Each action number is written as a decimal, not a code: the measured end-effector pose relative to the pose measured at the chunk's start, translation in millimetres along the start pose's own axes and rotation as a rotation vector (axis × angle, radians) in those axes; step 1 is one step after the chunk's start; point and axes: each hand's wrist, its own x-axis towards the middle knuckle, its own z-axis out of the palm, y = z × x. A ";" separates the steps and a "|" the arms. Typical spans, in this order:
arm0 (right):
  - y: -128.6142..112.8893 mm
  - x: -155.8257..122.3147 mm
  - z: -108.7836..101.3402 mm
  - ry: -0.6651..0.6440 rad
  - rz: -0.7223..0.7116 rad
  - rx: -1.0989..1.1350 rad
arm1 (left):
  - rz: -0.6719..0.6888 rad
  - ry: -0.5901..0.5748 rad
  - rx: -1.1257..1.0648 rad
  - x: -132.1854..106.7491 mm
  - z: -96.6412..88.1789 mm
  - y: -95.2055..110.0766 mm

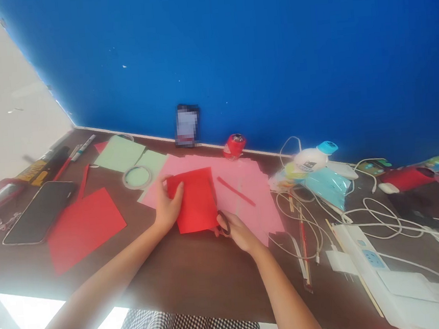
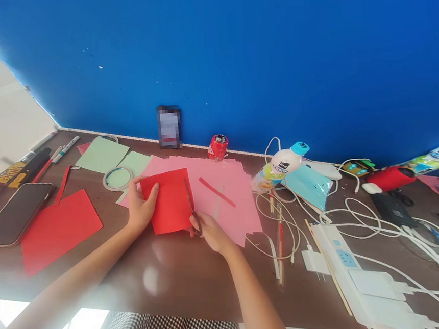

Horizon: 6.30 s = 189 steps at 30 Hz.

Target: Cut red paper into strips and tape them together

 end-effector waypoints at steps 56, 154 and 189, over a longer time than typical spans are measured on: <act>-2.8 -3.3 5.2 0.155 0.088 0.058 | 0.016 -0.073 0.072 -5.6 2.0 7.6; -1.1 -2.0 5.3 0.169 0.060 0.076 | 0.017 -0.183 0.105 -7.5 1.8 4.0; 0.1 -1.9 5.6 0.153 0.043 0.187 | -0.035 -0.300 0.062 -12.5 1.6 4.5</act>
